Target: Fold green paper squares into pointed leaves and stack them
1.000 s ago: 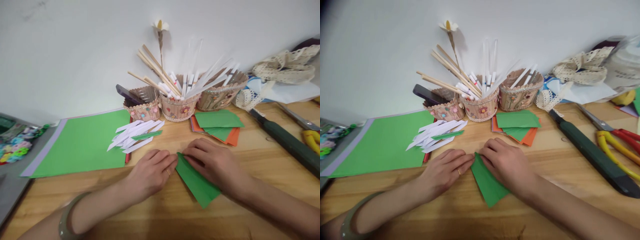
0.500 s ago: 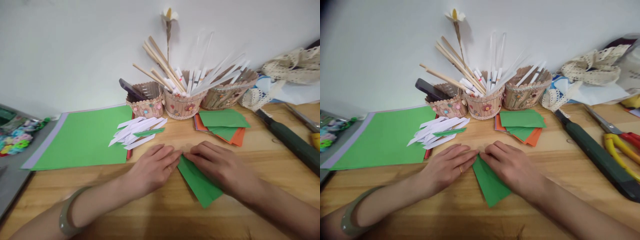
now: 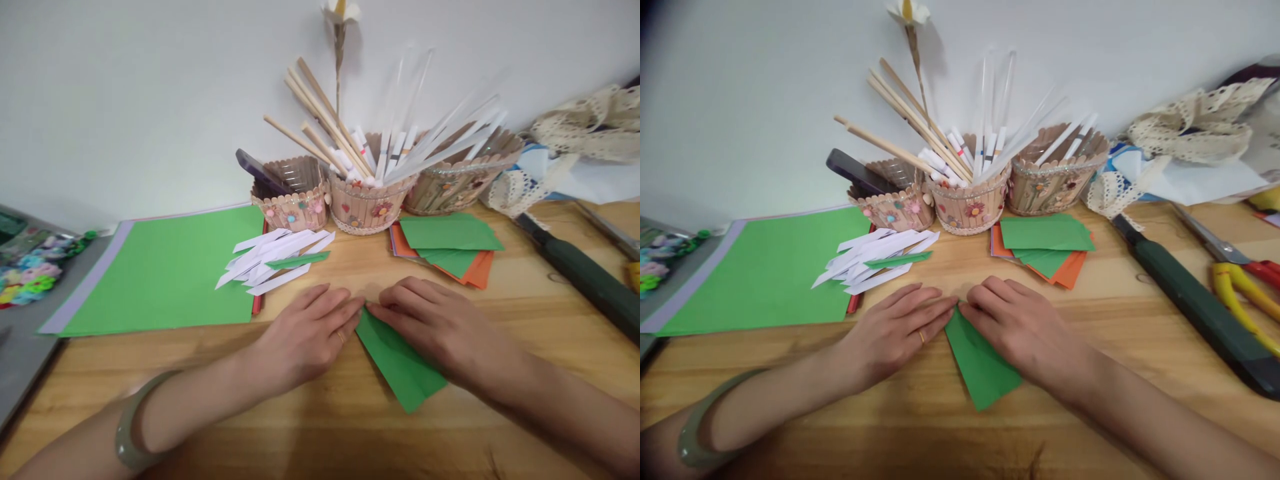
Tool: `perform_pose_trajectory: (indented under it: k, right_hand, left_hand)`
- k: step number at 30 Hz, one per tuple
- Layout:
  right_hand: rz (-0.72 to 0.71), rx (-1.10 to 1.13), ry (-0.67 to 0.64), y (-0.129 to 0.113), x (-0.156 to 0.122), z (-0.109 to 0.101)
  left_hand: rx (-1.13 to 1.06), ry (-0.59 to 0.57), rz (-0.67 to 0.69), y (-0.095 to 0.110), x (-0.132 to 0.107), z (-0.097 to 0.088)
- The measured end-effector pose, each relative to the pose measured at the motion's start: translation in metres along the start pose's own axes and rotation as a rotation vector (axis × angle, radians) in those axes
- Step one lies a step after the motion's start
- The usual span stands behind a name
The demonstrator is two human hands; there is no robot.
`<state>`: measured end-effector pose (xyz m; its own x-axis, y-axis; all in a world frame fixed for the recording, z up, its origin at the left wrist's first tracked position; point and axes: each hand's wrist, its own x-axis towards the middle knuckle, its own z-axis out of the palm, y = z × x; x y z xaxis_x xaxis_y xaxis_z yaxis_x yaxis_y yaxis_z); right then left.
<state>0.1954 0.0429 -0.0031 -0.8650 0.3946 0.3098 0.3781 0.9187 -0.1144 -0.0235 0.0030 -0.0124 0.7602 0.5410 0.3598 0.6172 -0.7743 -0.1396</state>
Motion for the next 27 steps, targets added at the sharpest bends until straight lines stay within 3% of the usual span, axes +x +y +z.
perform_pose_trajectory:
  k: [9,17,22,27]
  right_hand:
    - [0.039,0.147,0.04,0.0064,-0.0032,0.0044]
    - [0.035,0.186,0.068,0.0094,-0.0043,0.0079]
    - [0.097,0.296,0.017,0.0087,-0.0039,0.0025]
    - [0.122,0.333,-0.014,0.0069,-0.0039,-0.0013]
  left_hand:
    - [-0.029,-0.034,0.008,-0.0004,-0.0017,0.0006]
    - [-0.145,0.018,-0.047,-0.0027,-0.002,0.0049]
    - [-0.121,0.083,-0.263,0.0038,0.0022,0.0068]
    - [-0.144,0.092,-0.14,0.0028,0.0059,0.0027]
